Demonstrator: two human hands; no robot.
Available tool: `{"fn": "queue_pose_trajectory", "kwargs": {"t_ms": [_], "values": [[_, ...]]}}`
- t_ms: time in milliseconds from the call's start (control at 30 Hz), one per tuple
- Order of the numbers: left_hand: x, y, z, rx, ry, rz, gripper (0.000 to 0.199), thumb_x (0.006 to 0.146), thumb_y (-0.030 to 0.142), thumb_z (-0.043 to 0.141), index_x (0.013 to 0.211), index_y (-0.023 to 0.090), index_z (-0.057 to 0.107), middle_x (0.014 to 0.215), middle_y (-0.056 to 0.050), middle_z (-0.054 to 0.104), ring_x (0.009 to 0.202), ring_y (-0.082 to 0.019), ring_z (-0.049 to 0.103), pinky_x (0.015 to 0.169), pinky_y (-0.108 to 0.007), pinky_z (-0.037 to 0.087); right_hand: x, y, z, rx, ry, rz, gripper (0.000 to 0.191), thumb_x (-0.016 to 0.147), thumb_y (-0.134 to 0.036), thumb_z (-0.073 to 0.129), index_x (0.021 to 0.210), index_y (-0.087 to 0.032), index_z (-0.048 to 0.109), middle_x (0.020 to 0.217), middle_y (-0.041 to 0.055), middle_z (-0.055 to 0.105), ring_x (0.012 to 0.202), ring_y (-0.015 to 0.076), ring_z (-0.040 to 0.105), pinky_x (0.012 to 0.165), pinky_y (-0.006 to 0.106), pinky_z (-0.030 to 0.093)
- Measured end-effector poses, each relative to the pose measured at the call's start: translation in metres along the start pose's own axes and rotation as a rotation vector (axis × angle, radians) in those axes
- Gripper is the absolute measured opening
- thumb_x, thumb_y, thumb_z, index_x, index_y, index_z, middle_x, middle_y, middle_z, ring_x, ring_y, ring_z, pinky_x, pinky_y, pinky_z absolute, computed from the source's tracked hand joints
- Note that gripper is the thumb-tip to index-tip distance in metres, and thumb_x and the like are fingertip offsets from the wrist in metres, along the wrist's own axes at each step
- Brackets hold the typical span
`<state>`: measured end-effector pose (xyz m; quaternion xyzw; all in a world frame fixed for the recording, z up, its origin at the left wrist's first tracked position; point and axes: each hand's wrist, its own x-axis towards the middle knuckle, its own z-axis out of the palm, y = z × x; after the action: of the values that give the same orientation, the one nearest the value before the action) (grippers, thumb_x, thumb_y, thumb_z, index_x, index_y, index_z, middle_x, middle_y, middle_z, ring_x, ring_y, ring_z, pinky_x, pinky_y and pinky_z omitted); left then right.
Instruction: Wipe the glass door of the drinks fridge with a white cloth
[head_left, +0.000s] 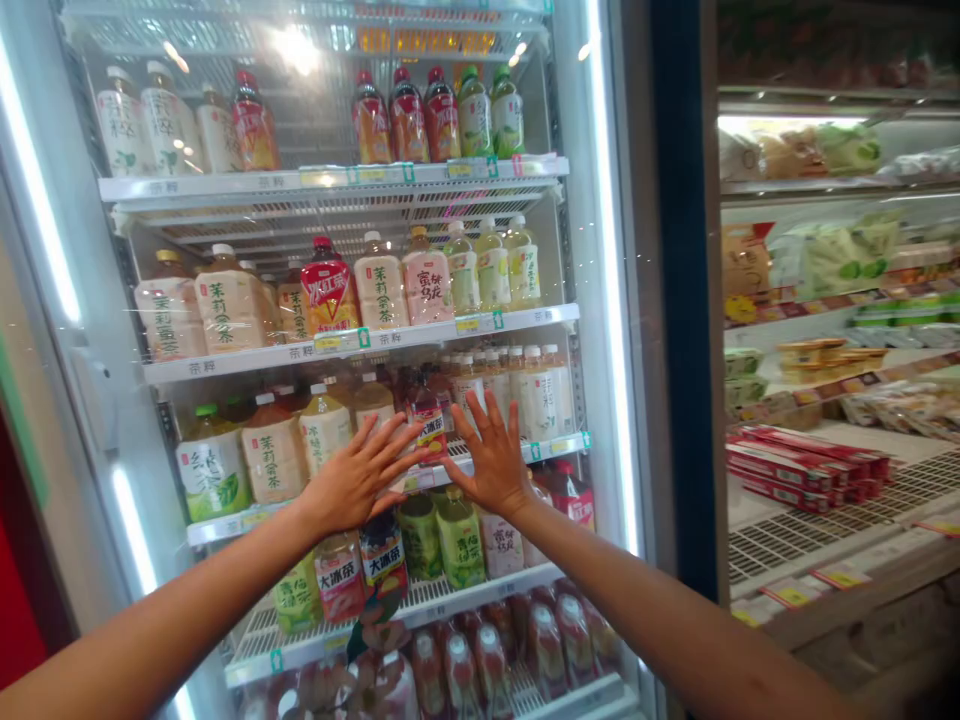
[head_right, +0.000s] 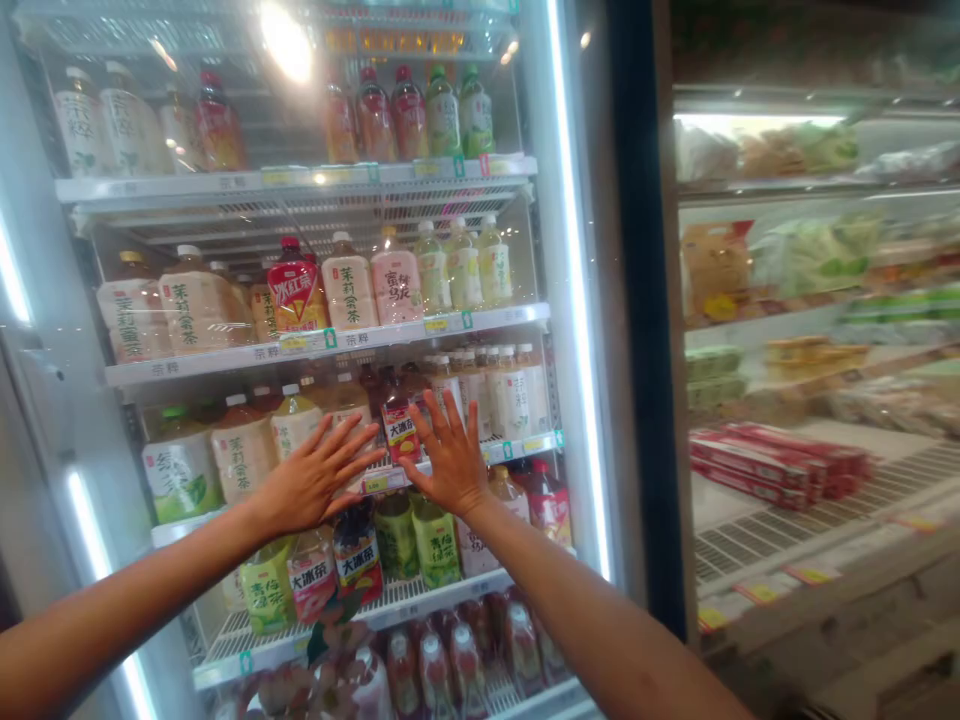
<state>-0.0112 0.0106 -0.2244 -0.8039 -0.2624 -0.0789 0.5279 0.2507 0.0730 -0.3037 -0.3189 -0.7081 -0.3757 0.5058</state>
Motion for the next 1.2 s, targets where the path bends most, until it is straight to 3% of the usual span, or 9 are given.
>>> {"fn": "queue_pose_trajectory", "kwargs": {"t_ms": [133,233,433,600,733,833,933,1067,1200], "values": [[0.017,-0.051,-0.021,0.038,0.092,-0.281,0.077,0.099,0.055,0.042,0.163,0.034,0.004,0.172,-0.004,0.011,0.16,-0.029,0.002,0.129,-0.063,0.003,0.014,0.013,-0.019,0.053,-0.043,-0.065,0.087,0.098,-0.041,0.054,0.165,-0.026,0.001,0.171,0.0103,0.017,0.159,0.0328,0.012,0.125,0.07,0.014],[0.024,-0.048,-0.021,0.072,0.197,-0.55,0.082,0.099,0.054,0.041,0.163,0.027,-0.002,0.172,-0.01,-0.004,0.158,-0.034,-0.011,0.125,-0.07,0.002,0.045,0.028,-0.027,0.021,-0.009,-0.064,0.084,0.099,-0.042,0.053,0.165,-0.031,0.001,0.173,0.0063,0.008,0.159,0.0322,0.01,0.125,0.068,0.012],[-0.003,0.011,0.003,0.091,0.066,-0.096,0.075,0.097,0.061,0.041,0.162,0.031,0.019,0.172,-0.002,0.017,0.16,-0.026,0.002,0.131,-0.052,-0.005,0.094,0.04,-0.013,-0.081,-0.003,-0.052,0.086,0.097,-0.057,0.053,0.165,-0.033,0.006,0.174,0.0035,0.0,0.159,0.0349,0.0,0.125,0.071,0.006],[0.029,-0.043,-0.017,0.074,0.178,-0.518,0.079,0.099,0.053,0.043,0.164,0.029,0.006,0.172,-0.009,0.006,0.159,-0.033,0.0,0.126,-0.07,0.0,0.091,0.038,-0.004,-0.092,0.022,-0.039,0.09,0.095,-0.059,0.053,0.165,-0.033,0.003,0.174,0.0034,0.001,0.159,0.0366,0.0,0.124,0.071,0.006],[0.034,0.004,0.001,0.064,0.186,-0.51,0.082,0.096,0.053,0.047,0.164,0.025,0.01,0.171,-0.012,0.007,0.159,-0.036,0.002,0.126,-0.071,0.005,0.088,0.036,-0.006,-0.083,0.025,-0.03,0.091,0.096,-0.055,0.054,0.164,-0.034,-0.003,0.173,0.002,-0.002,0.159,0.035,0.0,0.125,0.07,0.006],[-0.001,0.071,0.024,0.131,0.079,-0.187,0.075,0.095,0.059,0.045,0.16,0.026,0.029,0.169,-0.008,0.024,0.159,-0.033,0.012,0.13,-0.061,0.0,0.068,0.029,-0.007,-0.059,0.02,-0.029,0.09,0.097,-0.05,0.052,0.165,-0.029,-0.003,0.173,0.0055,-0.003,0.159,0.0353,0.0,0.126,0.069,0.008],[-0.033,0.09,0.03,0.133,0.047,0.017,0.07,0.093,0.062,0.046,0.156,0.033,0.039,0.169,0.001,0.025,0.16,-0.026,0.008,0.132,-0.053,0.0,0.023,0.017,-0.003,-0.037,-0.021,-0.022,0.088,0.098,-0.046,0.05,0.165,-0.022,-0.001,0.173,0.0102,-0.001,0.159,0.0357,0.002,0.125,0.069,0.012],[-0.038,0.071,0.027,0.109,0.072,-0.206,0.074,0.093,0.058,0.051,0.158,0.029,0.034,0.17,-0.003,0.025,0.16,-0.028,0.005,0.13,-0.057,-0.002,-0.052,-0.003,0.01,-0.019,-0.057,0.01,0.084,0.099,-0.045,0.047,0.165,-0.015,0.006,0.172,0.0135,0.008,0.159,0.0359,0.006,0.125,0.069,0.013],[-0.051,0.121,0.047,0.081,0.127,-0.402,0.076,0.092,0.054,0.054,0.158,0.022,0.034,0.17,-0.009,0.019,0.16,-0.035,0.001,0.127,-0.065,-0.001,-0.105,-0.022,0.024,-0.031,-0.047,0.055,0.08,0.099,-0.038,0.047,0.164,-0.011,0.01,0.172,0.0139,0.009,0.159,0.0359,0.007,0.126,0.067,0.009]]}}
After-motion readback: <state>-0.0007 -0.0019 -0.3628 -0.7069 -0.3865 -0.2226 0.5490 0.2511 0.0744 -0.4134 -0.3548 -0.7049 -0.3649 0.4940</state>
